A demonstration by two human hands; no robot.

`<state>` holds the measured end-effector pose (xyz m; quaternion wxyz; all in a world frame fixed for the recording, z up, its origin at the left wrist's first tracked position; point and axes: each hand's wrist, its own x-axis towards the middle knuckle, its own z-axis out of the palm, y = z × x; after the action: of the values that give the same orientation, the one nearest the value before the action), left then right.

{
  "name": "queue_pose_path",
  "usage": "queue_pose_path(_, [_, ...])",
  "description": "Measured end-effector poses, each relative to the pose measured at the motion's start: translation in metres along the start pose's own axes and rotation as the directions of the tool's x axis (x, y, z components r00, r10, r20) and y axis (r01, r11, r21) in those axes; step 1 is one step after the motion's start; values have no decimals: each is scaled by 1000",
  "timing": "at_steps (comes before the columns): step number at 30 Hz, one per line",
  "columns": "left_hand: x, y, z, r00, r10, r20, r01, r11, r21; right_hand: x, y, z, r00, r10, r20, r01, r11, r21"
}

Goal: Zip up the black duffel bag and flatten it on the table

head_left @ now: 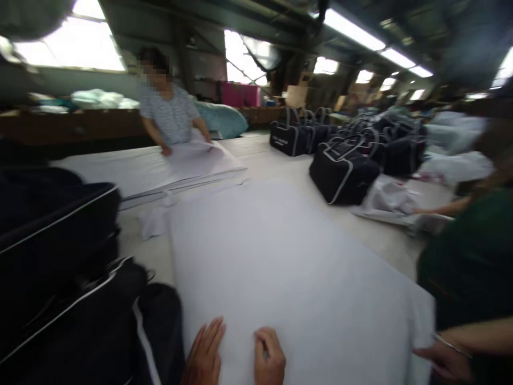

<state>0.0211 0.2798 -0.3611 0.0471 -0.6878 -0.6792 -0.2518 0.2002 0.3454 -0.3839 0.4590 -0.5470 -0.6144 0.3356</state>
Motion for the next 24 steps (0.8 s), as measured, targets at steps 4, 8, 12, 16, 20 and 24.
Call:
queue_pose_path(4, [7,10,-11,948,-189,255,205,978,-35,33,-16,-7,983,-21,185,28,999,-37])
queue_pose_path(8, [3,23,-14,921,-300,249,314,949,-16,39,-7,-14,958,91,272,-80,996,-51])
queue_pose_path(12, [-60,62,-51,920,-276,278,319,940,-123,16,-20,-32,931,258,259,-233,965,-122])
queue_pose_path(16, [-165,79,-118,944,-257,206,316,885,-342,-23,-75,-18,829,256,497,-358,926,119])
queue_pose_path(20, [-264,40,-184,791,-605,-87,536,755,-379,-59,-135,21,638,63,767,-551,733,399])
queue_pose_path(24, [-344,-9,-247,235,-949,-211,839,308,-448,-69,-173,56,701,29,713,-462,779,423])
